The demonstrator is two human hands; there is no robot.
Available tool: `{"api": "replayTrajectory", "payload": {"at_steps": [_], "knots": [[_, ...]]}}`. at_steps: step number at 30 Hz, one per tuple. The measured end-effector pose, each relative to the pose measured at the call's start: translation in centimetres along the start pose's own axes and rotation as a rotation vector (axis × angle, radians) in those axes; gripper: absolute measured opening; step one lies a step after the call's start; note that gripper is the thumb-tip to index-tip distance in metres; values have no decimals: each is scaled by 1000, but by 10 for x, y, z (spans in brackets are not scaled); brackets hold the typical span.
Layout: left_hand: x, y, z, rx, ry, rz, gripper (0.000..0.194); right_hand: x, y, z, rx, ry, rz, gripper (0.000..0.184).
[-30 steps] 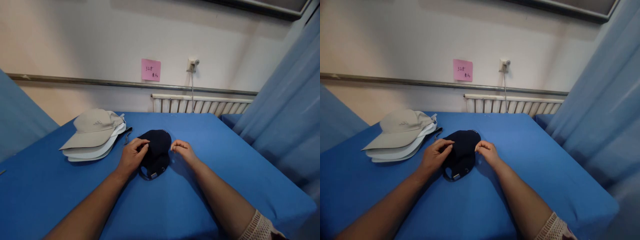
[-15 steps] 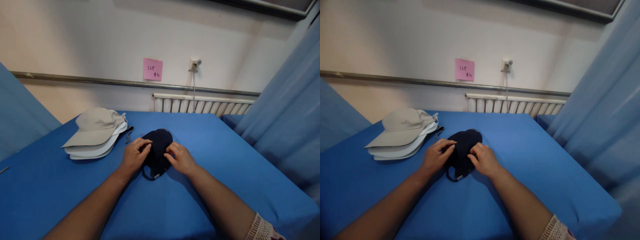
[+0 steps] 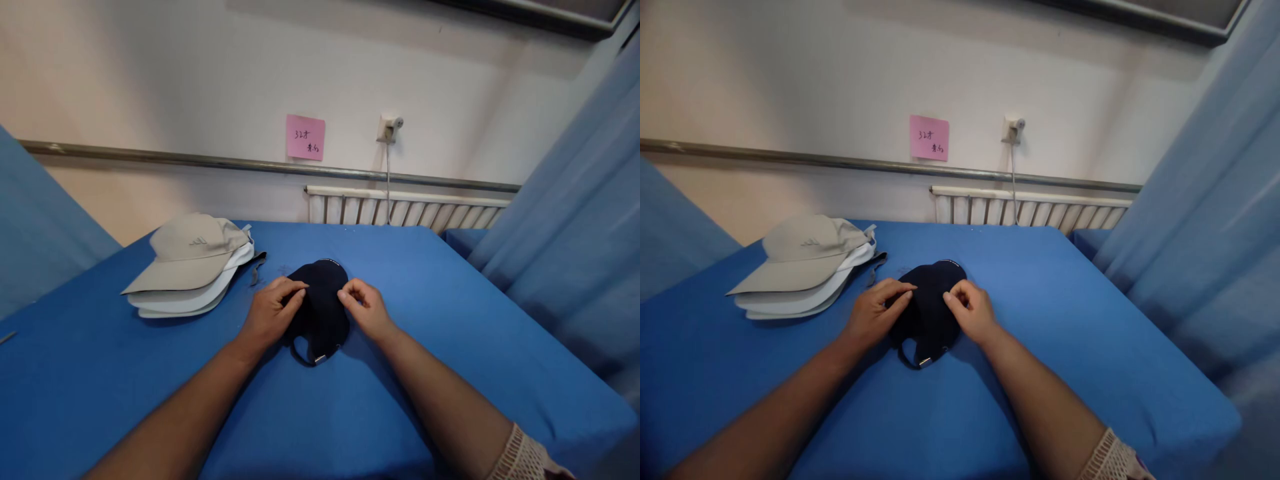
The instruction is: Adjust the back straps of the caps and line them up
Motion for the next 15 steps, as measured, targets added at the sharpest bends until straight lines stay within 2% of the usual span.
{"api": "replayTrajectory", "payload": {"at_steps": [2, 5, 7, 10, 12, 15], "knots": [[1, -1, -5, -18, 5, -2, 19, 3, -5, 25, 173, -169, -77, 15], [0, -3, -17, -67, 7, 12, 19, -13, -11, 48, 326, -354, -11, 30], [-2, -5, -25, -95, -1, 43, 19, -24, -12, 50, 330, -443, 52, 30], [-6, -7, -33, -113, -41, 93, 20, -33, -10, 41, 292, -517, 107, 18], [-1, -7, -31, -80, -54, 69, 22, -30, -9, 35, 276, -536, 82, 12], [14, -4, -19, 39, 10, 2, 21, -18, -8, 32, 263, -536, -28, 11]]}}
Point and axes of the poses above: each hand's wrist, its own y-axis towards the middle knuckle, its own x-axis out of the back of the hand, z = x × y, the point moved 9 cm from there along y, towards the middle knuckle, and after that the axes turned 8 degrees about y, right-handed, at the moved point
